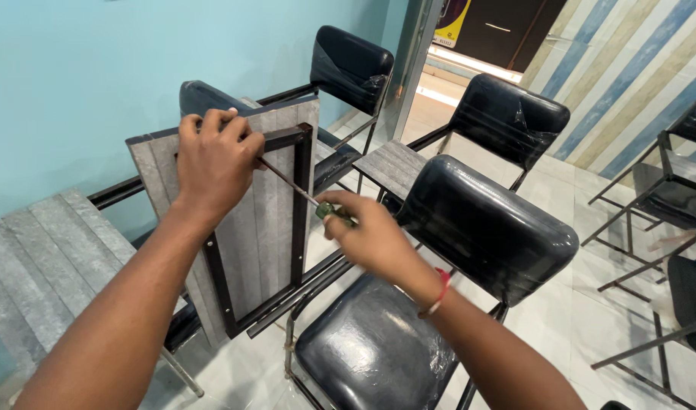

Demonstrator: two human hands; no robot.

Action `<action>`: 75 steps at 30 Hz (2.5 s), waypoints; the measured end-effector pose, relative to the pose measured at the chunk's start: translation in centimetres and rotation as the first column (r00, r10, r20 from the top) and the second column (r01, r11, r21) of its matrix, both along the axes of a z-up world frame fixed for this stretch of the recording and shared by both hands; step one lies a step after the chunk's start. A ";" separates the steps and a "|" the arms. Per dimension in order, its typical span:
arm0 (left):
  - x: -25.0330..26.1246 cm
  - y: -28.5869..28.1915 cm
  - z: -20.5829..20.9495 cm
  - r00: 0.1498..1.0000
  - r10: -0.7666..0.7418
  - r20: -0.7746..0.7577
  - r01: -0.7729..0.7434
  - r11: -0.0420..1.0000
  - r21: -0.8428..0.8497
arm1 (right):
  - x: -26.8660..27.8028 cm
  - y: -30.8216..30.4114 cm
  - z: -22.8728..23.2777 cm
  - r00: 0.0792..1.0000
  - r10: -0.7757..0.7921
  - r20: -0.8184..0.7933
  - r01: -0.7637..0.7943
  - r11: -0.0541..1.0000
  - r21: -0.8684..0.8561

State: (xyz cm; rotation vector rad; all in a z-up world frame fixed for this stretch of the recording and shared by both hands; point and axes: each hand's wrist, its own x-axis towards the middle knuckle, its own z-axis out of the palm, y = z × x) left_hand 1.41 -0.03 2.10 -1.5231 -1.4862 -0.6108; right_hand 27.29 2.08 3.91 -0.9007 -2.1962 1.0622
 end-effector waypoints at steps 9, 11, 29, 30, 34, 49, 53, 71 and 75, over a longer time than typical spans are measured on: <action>0.1 0.1 -0.4 0.996 0.081 -0.040 -0.081 0.997 0.006 | 0.7 -1.3 -0.6 0.992 -0.057 0.109 -0.023 0.783 0.622; 0.0 0.2 -0.5 0.992 0.112 -0.057 -0.112 0.994 0.009 | 0.4 -0.8 -0.2 1.000 -0.030 -0.006 0.030 0.979 0.202; -0.1 -0.9 0.2 0.998 -0.050 0.026 0.052 0.997 -0.059 | 0.7 -1.9 -1.2 0.986 -0.124 0.110 0.006 0.690 0.724; 0.0 -1.0 0.0 0.999 -0.031 0.026 0.032 0.997 -0.065 | 0.6 -2.3 -1.1 0.986 -0.125 0.108 0.012 0.704 0.710; -0.1 -0.7 -0.1 0.999 -0.029 0.029 0.031 0.998 -0.063 | 0.1 -2.6 -0.7 0.995 -0.101 0.000 0.082 0.811 0.580; -0.7 -0.7 -0.4 0.999 -0.038 0.008 0.038 0.998 -0.052 | -0.8 -2.0 -4.8 0.680 -0.327 -0.656 -0.667 0.094 -0.739; -0.5 -0.5 -0.3 0.999 -0.046 0.014 0.046 0.999 -0.028 | -1.2 -2.2 -4.2 0.877 -0.172 -0.448 -0.216 0.692 -0.689; 0.0 -0.5 -0.8 0.998 0.057 -0.008 -0.057 0.998 -0.029 | 1.2 0.2 -5.7 0.604 -0.223 -0.765 -0.776 0.056 -0.628; 0.0 -0.6 -0.8 0.997 0.071 -0.040 -0.072 0.997 -0.026 | 0.3 -1.0 -5.9 0.904 -0.028 -0.427 -0.185 0.874 -0.450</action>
